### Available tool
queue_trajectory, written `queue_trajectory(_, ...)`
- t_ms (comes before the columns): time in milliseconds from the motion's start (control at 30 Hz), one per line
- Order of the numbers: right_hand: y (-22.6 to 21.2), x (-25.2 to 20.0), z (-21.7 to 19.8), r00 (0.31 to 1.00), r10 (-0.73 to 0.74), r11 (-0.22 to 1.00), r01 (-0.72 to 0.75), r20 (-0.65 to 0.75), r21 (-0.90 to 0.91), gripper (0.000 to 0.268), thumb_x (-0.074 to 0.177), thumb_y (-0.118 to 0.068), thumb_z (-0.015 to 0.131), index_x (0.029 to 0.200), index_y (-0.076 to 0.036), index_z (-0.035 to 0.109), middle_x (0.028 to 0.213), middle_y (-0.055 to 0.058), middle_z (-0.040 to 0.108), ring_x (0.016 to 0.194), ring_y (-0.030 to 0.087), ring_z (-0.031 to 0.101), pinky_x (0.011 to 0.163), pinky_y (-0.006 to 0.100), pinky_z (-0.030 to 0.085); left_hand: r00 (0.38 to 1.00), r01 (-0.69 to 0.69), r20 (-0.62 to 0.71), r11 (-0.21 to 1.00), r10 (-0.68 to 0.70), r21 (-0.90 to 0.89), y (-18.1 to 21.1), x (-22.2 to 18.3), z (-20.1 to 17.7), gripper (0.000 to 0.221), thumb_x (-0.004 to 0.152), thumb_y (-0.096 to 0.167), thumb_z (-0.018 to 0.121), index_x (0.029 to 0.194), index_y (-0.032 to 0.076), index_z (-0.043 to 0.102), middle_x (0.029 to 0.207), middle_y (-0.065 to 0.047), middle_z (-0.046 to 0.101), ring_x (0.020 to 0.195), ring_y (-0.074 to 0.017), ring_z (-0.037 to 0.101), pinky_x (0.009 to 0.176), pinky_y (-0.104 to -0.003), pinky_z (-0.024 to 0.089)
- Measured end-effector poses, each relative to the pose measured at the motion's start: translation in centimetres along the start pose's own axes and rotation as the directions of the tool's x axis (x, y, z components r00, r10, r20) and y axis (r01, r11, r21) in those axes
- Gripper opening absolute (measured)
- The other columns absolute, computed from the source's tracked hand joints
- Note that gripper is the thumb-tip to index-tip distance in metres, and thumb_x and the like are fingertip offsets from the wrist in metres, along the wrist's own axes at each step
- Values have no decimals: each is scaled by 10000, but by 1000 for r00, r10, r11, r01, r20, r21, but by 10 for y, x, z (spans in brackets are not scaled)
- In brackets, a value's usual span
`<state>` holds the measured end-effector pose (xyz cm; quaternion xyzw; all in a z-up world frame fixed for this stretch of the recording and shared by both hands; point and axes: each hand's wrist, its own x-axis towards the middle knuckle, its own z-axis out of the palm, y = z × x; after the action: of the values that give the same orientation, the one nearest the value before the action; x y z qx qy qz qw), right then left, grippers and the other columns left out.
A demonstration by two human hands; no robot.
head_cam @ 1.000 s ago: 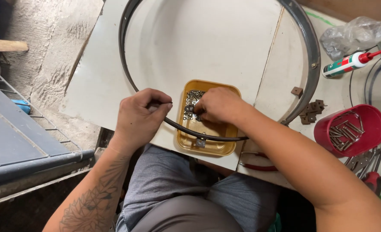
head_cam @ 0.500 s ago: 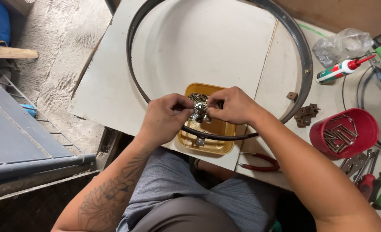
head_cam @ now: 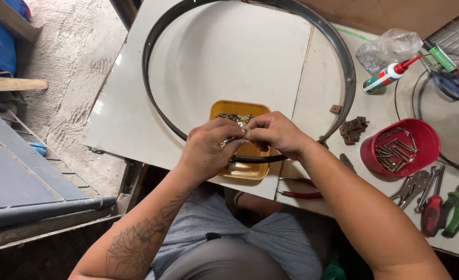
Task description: Assembling metal brackets and washers onto a drum hoop at a repair station.
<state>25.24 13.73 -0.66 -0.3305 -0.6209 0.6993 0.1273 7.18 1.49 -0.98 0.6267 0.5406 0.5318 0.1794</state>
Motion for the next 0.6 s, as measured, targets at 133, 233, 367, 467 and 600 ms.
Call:
queue_trajectory(133,8,-5,0,999,-14,992,10,37,125,109,876,-70,684,886,19,747,564,101,553,520,176,564,487,300,482,994,-110,-1,991,110,75,8,-3,3,156,861,92,828,1005,142,793,984,-50,762,910,-273,768,758,-363,640)
queue_trajectory(233,4,-10,-1,998,-46,994,40,49,104,169,876,-59,617,908,45,746,557,118,554,521,191,563,480,302,474,990,-141,-8,986,142,87,12,-2,3,155,858,99,840,999,143,793,973,-49,763,898,-266,770,757,-355,641)
queue_trajectory(367,-8,-26,-6,989,-148,986,150,27,-71,263,863,-68,576,1009,39,767,592,139,582,575,202,564,531,311,487,997,56,-47,997,-59,-56,10,3,-3,177,816,81,847,970,156,800,869,-51,786,824,-244,786,714,-345,647)
queue_trajectory(467,-35,-48,5,977,-215,949,209,-3,-235,300,846,-39,593,1073,43,772,608,140,610,585,206,568,542,325,496,966,253,-20,960,-257,-120,11,6,-8,219,804,61,814,1003,151,803,847,-72,798,813,-228,794,720,-341,653)
queue_trajectory(600,-45,-78,14,959,-244,920,183,-142,-346,279,851,-25,654,1096,22,781,643,137,672,604,196,581,553,336,509,875,475,70,820,-480,-320,-3,0,-6,237,801,24,761,1024,93,804,865,-114,790,786,-163,765,727,-330,662)
